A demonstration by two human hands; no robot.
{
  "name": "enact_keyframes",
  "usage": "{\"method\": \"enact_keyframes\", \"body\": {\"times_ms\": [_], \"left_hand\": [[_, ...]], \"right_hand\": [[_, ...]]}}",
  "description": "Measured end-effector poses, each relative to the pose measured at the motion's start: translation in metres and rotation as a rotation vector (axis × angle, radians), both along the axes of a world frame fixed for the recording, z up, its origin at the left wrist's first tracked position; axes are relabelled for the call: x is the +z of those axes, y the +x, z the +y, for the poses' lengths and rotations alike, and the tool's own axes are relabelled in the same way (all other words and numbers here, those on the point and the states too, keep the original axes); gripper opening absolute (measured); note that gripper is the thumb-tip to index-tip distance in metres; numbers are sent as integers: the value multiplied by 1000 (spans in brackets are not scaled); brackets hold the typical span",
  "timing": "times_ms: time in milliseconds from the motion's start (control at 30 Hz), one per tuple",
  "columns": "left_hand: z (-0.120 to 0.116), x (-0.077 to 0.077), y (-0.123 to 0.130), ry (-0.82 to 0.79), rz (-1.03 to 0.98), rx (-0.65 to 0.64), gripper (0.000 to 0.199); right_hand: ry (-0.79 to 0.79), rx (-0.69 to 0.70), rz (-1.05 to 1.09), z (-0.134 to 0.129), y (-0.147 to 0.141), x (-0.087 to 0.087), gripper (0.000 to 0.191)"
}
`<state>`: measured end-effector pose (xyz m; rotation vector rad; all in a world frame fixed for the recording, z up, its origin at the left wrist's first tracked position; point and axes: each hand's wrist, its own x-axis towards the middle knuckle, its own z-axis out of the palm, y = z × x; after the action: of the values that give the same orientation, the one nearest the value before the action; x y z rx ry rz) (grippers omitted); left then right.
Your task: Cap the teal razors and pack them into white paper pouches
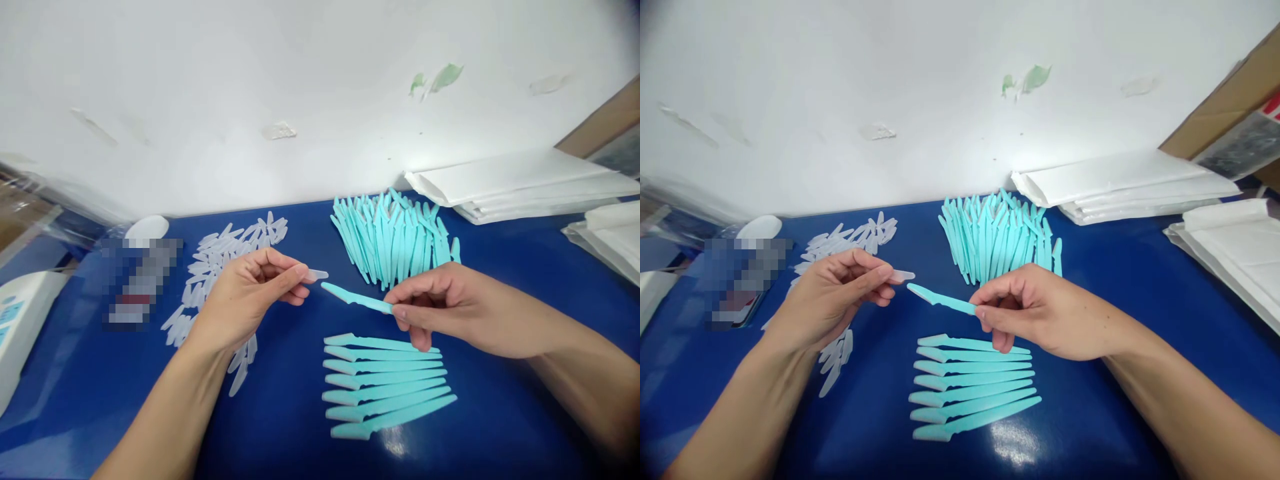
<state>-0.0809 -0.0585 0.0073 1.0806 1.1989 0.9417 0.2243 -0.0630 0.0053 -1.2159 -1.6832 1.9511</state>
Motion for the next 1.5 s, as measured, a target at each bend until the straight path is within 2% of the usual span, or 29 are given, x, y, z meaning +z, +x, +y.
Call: {"method": "enact_keyframes", "body": {"times_ms": [200, 400, 533, 733, 933, 1000, 1133, 1200, 1233, 1300, 1333, 1500], "left_hand": [[-1, 0, 3, -23, 84, -57, 25], [1, 2, -6, 57, 74, 11, 22], [-1, 1, -4, 14, 93, -59, 21], [-6, -8, 12, -75, 36, -139, 21], [-6, -14, 20, -124, 4, -148, 21], [-8, -11, 19, -62, 64, -175, 17], [-11, 0, 6, 229, 265, -293, 17], [-10, 5, -3, 321, 334, -265, 12], [-8, 7, -8, 334, 356, -204, 10], [-4, 9, -14, 310, 375, -69, 3], [-3, 9, -15, 279, 371, -36, 8], [-1, 3, -7, 41, 161, -129, 26]], "right_hand": [[16, 13, -19, 0, 3, -4, 20], [30, 22, -31, 0, 5, -2, 20], [27, 25, -31, 1, 5, -1, 15], [14, 32, -29, 1, 2, 0, 12], [15, 53, -44, 1, 2, 1, 11], [13, 59, -26, 2, 3, 1, 10], [-22, 67, 12, 4, 7, 1, 8], [-31, 62, 22, 6, 11, 1, 8], [-25, 54, 23, 7, 13, 2, 8], [-8, 45, 28, 8, 17, 3, 10], [-1, 41, 28, 8, 18, 3, 10], [-3, 56, -9, 8, 17, 5, 4]]}}
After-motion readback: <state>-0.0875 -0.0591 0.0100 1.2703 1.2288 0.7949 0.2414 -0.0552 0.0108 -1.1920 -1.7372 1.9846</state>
